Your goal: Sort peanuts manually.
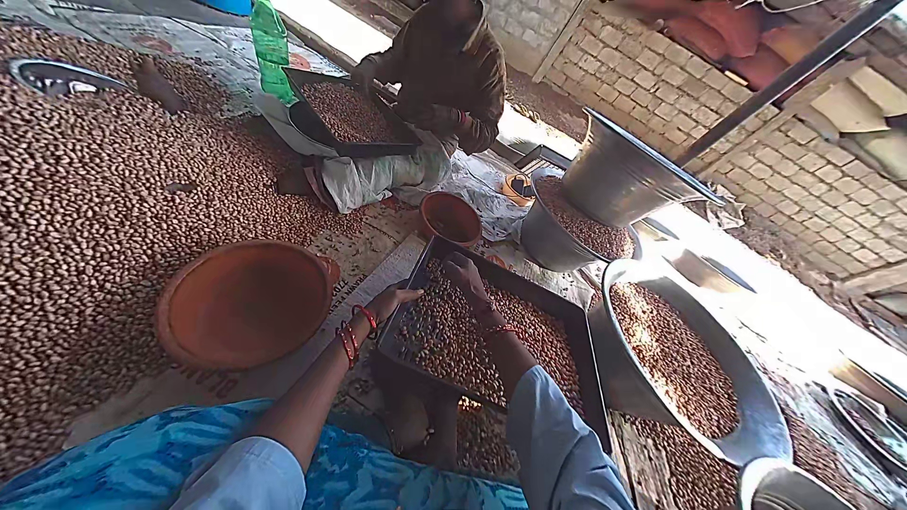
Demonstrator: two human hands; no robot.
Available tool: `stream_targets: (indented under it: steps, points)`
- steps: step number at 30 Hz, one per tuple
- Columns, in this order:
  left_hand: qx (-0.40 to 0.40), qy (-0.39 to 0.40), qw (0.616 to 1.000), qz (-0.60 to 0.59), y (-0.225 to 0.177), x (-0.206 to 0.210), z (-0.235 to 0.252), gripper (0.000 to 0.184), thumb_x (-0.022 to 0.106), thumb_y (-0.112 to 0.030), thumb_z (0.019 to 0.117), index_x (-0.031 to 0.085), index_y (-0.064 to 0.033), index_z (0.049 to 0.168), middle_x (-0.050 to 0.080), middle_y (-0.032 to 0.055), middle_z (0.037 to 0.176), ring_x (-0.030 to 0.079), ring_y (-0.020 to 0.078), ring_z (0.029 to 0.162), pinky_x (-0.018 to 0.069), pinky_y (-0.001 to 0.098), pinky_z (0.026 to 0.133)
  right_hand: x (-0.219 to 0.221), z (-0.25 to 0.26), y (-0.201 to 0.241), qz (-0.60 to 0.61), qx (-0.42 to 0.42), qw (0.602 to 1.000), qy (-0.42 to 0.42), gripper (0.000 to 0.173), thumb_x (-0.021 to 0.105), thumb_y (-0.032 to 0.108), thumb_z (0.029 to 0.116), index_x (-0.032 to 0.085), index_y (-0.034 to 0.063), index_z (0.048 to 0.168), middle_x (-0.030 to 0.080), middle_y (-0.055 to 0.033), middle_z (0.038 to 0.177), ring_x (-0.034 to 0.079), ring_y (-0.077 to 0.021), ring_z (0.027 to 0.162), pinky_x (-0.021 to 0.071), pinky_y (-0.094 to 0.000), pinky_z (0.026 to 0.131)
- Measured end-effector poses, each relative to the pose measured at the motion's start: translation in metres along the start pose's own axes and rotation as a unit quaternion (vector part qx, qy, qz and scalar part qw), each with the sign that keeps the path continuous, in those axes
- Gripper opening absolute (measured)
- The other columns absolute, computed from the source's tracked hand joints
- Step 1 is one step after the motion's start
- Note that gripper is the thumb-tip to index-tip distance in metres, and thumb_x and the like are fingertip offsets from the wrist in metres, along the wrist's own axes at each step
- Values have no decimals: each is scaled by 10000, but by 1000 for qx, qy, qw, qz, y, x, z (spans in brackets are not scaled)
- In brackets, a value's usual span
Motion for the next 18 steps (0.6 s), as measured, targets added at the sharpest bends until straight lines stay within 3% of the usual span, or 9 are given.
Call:
stream_targets:
  steps: [1, 2, 4, 6, 10, 12, 14, 16, 18]
  points:
    - [0, 0, 1000, -1, -1, 0, -1, 338, 485, -149, 1089, 490, -20, 1402, 599, 102, 1206, 598, 88, 975, 502, 269, 872, -4, -1, -1, 34, 11, 999, -18, 258, 477, 143, 1055, 631, -39, 1154, 609, -102, 895, 557, -146, 739, 479, -334, 708]
    - [0, 0, 1000, 1, -2, 0, 0, 339, 485, -147, 1089, 489, -20, 1403, 598, 104, 1210, 597, 90, 976, 502, 269, 873, -8, -3, 1, 26, 17, 999, -18, 257, 476, 123, 1048, 622, -36, 1188, 624, -124, 944, 568, -165, 780, 476, -353, 738]
    - [-6, 0, 1000, 5, -2, 1, 0, 348, 481, -150, 1091, 482, -20, 1413, 594, 108, 1216, 593, 93, 980, 497, 274, 876, -10, -9, 6, -57, -7, 998, 19, 274, 561, 115, 1012, 655, -25, 1228, 698, -172, 1056, 650, -227, 920, 503, -409, 865]
    - [-8, -4, 1000, 3, -1, 1, 1, 343, 488, -155, 1088, 488, -26, 1406, 601, 99, 1187, 599, 87, 956, 504, 270, 858, -3, -12, 8, -140, -46, 988, 56, 284, 640, 201, 989, 703, 13, 1193, 719, -150, 1012, 662, -236, 895, 511, -424, 859]
    - [-8, -5, 1000, -1, 0, 1, 0, 342, 488, -159, 1087, 487, -35, 1406, 610, 73, 1133, 610, 64, 905, 519, 247, 818, 12, -10, 3, -196, -35, 976, 89, 329, 613, 240, 1000, 694, 24, 1234, 713, -204, 1171, 678, -341, 1117, 508, -528, 988]
    - [-8, -6, 1000, -3, 1, 1, 1, 342, 490, -161, 1086, 490, -33, 1403, 616, 75, 1128, 612, 67, 901, 519, 250, 820, 9, -13, 5, -212, -28, 971, 112, 330, 600, 244, 1006, 682, 19, 1233, 705, -206, 1172, 672, -344, 1123, 502, -533, 991]
    - [-8, -7, 1000, 4, 1, 1, 2, 331, 488, -170, 1091, 494, -32, 1391, 611, 65, 1095, 607, 57, 868, 519, 238, 794, -4, -25, 15, -227, -55, 955, 185, 313, 627, 212, 994, 690, -11, 1205, 708, -219, 1134, 679, -341, 1062, 505, -528, 971]
    - [-9, -8, 1000, 15, 0, 0, 0, 341, 482, -174, 1093, 487, -26, 1400, 591, 74, 1115, 579, 64, 881, 495, 246, 805, -23, -54, 32, -167, -111, 931, 304, 256, 655, 163, 1001, 697, -41, 1149, 715, -158, 997, 666, -201, 860, 530, -393, 848]
    - [2, -8, 1000, 23, 3, -1, 3, 340, 496, -166, 1081, 496, -25, 1390, 593, 71, 1134, 576, 56, 905, 491, 242, 819, -41, -86, 41, -23, -146, 902, 405, 167, 667, 93, 982, 702, -30, 1090, 723, -16, 930, 649, -6, 804, 548, -215, 799]
Point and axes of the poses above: each hand's wrist, its own z-axis towards the middle knuckle, its own x-axis out of the palm, y = z × x, the point moved 1 cm from there along z, towards the middle knuckle
